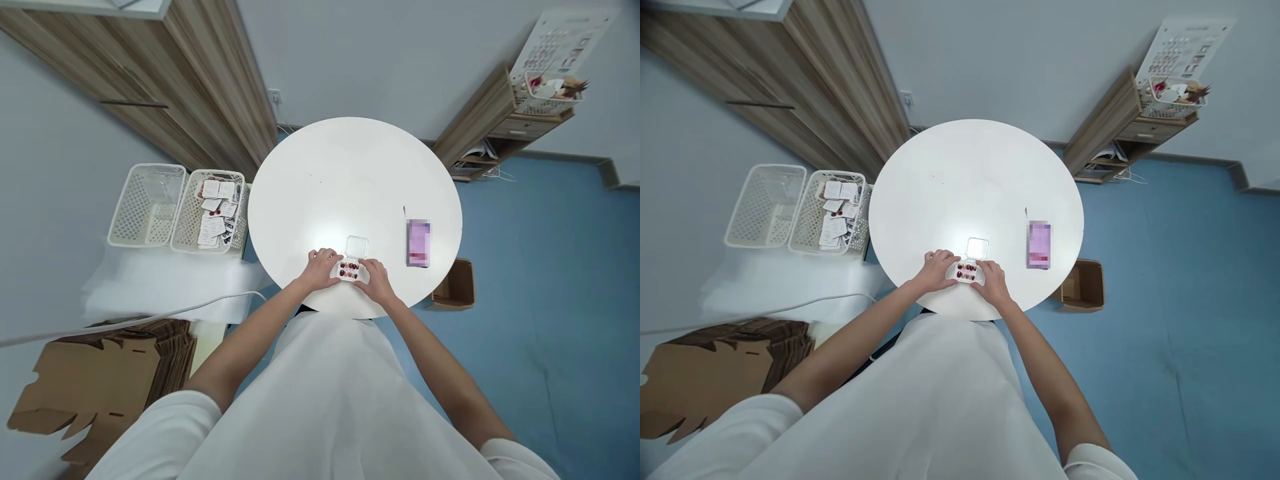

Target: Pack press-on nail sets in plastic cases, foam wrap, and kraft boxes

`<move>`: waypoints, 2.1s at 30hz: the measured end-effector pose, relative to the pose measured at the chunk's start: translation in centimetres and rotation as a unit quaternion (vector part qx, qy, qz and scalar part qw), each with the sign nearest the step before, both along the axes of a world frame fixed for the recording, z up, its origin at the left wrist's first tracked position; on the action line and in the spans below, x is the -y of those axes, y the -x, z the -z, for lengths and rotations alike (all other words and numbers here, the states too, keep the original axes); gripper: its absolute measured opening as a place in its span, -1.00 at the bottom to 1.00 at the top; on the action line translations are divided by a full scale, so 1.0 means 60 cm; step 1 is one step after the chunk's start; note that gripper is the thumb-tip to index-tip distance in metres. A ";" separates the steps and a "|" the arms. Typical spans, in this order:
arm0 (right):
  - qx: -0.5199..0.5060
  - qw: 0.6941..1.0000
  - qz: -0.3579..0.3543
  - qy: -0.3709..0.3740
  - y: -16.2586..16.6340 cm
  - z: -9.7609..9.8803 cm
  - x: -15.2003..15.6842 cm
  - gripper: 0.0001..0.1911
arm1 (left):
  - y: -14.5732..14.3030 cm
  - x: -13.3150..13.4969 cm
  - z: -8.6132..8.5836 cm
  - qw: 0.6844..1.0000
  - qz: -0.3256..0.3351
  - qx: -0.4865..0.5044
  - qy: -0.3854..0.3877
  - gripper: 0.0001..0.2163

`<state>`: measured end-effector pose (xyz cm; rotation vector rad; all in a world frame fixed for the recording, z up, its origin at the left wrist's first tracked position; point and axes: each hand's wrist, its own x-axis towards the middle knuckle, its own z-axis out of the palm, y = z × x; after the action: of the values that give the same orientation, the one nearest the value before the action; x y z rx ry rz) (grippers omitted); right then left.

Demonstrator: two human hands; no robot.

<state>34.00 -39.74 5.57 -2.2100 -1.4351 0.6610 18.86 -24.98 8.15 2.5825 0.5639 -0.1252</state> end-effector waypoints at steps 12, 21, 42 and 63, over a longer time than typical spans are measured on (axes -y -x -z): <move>0.007 0.999 0.007 0.039 -0.034 0.056 0.014 -0.36 | -0.050 0.043 0.042 0.995 -0.057 -0.065 -0.038 -0.50; 0.017 0.998 -0.016 0.053 -0.043 0.063 0.001 -0.37 | -0.057 0.041 0.052 0.992 -0.073 -0.096 -0.027 -0.50; -0.098 0.994 0.041 0.030 -0.044 0.057 0.023 -0.23 | -0.028 0.048 0.075 0.981 -0.152 -0.044 0.113 -0.36; -0.380 0.893 0.239 -0.004 -0.048 0.068 -0.010 -0.63 | -0.036 0.091 0.094 0.764 -0.404 0.140 0.482 -0.76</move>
<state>36.86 -39.16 1.50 -1.8404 -0.4751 1.1451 21.02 -30.47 2.53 1.1802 1.0811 0.2173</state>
